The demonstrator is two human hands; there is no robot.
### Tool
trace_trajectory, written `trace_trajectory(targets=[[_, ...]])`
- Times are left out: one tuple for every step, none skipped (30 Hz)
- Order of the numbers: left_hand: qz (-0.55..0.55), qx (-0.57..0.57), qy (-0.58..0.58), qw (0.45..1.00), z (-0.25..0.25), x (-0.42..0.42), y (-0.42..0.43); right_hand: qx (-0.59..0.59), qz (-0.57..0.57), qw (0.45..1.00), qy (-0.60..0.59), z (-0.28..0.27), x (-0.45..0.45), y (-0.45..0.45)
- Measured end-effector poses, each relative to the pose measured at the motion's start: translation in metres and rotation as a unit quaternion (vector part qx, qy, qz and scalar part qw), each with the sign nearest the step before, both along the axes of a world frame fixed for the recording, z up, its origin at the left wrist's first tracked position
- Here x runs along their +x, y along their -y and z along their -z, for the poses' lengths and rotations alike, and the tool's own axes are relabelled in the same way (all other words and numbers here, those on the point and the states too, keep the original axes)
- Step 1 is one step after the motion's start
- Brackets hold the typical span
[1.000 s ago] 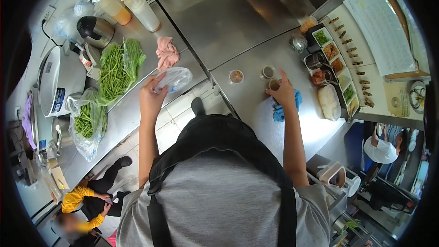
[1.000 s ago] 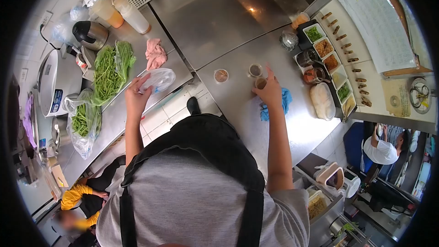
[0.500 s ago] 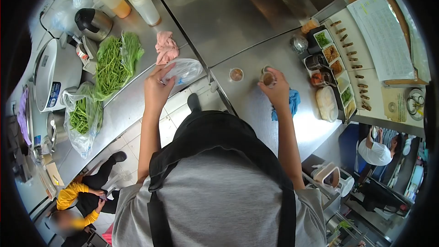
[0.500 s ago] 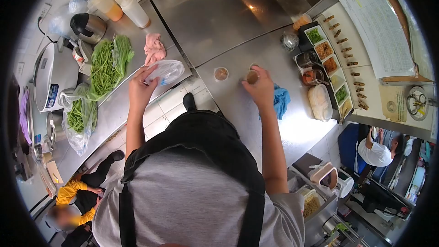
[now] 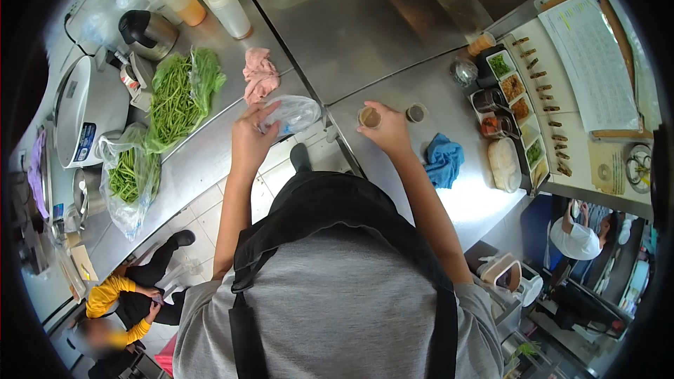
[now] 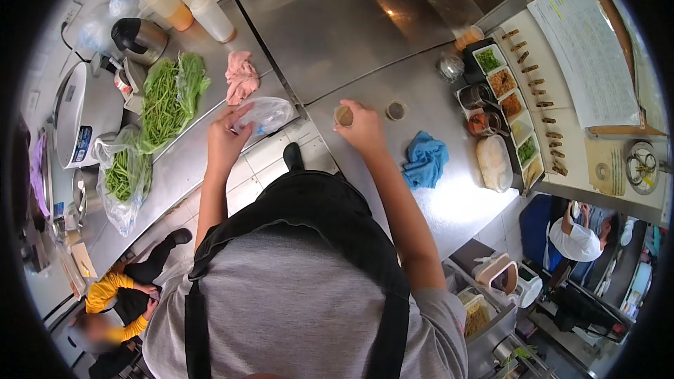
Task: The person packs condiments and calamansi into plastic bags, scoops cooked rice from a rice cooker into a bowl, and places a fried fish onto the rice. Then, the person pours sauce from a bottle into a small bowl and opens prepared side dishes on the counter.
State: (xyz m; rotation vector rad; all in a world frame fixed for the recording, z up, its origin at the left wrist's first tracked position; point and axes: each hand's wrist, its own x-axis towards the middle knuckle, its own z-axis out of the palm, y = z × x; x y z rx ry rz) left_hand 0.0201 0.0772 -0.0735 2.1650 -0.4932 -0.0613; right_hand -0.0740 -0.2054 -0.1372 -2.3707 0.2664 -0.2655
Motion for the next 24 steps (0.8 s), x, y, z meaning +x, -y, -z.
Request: trace_trajectory(targets=[[0.005, 0.001, -0.003, 1.0, 0.001, -0.001, 0.001, 0.014, 0.002, 1.0, -0.004, 0.0, -0.001, 0.001], [0.011, 0.002, -0.006, 1.0, 0.003, -0.002, 0.003, 0.015, 0.01, 1.0, 0.002, -0.001, -0.004, 0.003], [0.028, -0.009, -0.003, 1.0, 0.005, -0.003, 0.006, 0.015, 0.017, 1.0, 0.01, -0.003, -0.009, 0.006], [0.044, -0.019, 0.0, 0.999, 0.006, -0.005, 0.01, 0.016, 0.023, 0.999, 0.017, -0.005, -0.012, 0.01], [0.059, -0.03, 0.002, 0.998, 0.008, -0.009, 0.015, -0.005, 0.048, 0.999, 0.001, -0.01, -0.015, 0.018], [0.074, -0.024, -0.013, 0.997, 0.009, -0.012, 0.021, -0.025, 0.072, 0.997, -0.015, -0.017, -0.018, 0.029], [0.097, -0.032, -0.024, 0.994, 0.011, -0.018, 0.027, -0.045, 0.095, 0.994, -0.032, -0.024, -0.022, 0.04], [0.121, -0.04, -0.036, 0.991, 0.013, -0.023, 0.035, -0.039, 0.111, 0.993, -0.023, -0.029, -0.025, 0.051], [0.145, -0.048, -0.046, 0.987, 0.016, -0.028, 0.043, -0.034, 0.127, 0.991, -0.013, -0.033, -0.028, 0.062], [0.163, -0.049, -0.056, 0.984, 0.019, -0.032, 0.05, -0.029, 0.145, 0.989, -0.003, -0.036, -0.03, 0.071], [0.181, -0.049, -0.066, 0.98, 0.023, -0.035, 0.058, -0.034, 0.143, 0.989, -0.005, -0.035, -0.031, 0.078], [0.2, -0.05, -0.075, 0.976, 0.029, -0.037, 0.064, -0.04, 0.142, 0.989, -0.006, -0.031, -0.033, 0.084], [0.212, -0.055, -0.066, 0.974, 0.039, -0.037, 0.071, -0.046, 0.141, 0.989, -0.008, -0.027, -0.035, 0.089], [0.223, -0.061, -0.056, 0.971, 0.052, -0.035, 0.078, -0.043, 0.121, 0.992, 0.015, -0.021, -0.036, 0.092], [0.232, -0.066, -0.046, 0.969, 0.063, -0.033, 0.084, -0.04, 0.101, 0.993, 0.038, -0.014, -0.035, 0.095], [0.224, -0.055, -0.045, 0.972, 0.069, -0.032, 0.089, -0.037, 0.078, 0.994, 0.061, -0.012, -0.034, 0.095], [0.216, -0.044, -0.044, 0.974, 0.074, -0.031, 0.094, -0.025, 0.074, 0.995, 0.061, -0.01, -0.033, 0.096], [0.209, -0.033, -0.043, 0.976, 0.075, -0.03, 0.098, -0.014, 0.07, 0.996, 0.061, -0.009, -0.033, 0.094], [0.206, -0.016, -0.057, 0.977, 0.076, -0.029, 0.102, -0.002, 0.066, 0.996, 0.06, -0.009, -0.033, 0.092], [0.203, 0.002, -0.072, 0.977, 0.076, -0.029, 0.106, -0.006, 0.06, 0.996, 0.059, -0.009, -0.033, 0.09], [0.199, 0.021, -0.085, 0.976, 0.077, -0.027, 0.108, -0.01, 0.054, 0.997, 0.057, -0.009, -0.033, 0.088], [0.196, 0.021, -0.084, 0.977, 0.078, -0.027, 0.11, -0.013, 0.048, 0.997, 0.056, -0.01, -0.033, 0.085], [0.194, 0.022, -0.083, 0.977, 0.08, -0.027, 0.111, -0.011, 0.058, 0.997, 0.048, -0.009, -0.033, 0.082], [0.193, 0.022, -0.083, 0.978, 0.084, -0.027, 0.113, -0.01, 0.068, 0.997, 0.039, -0.012, -0.034, 0.077]])
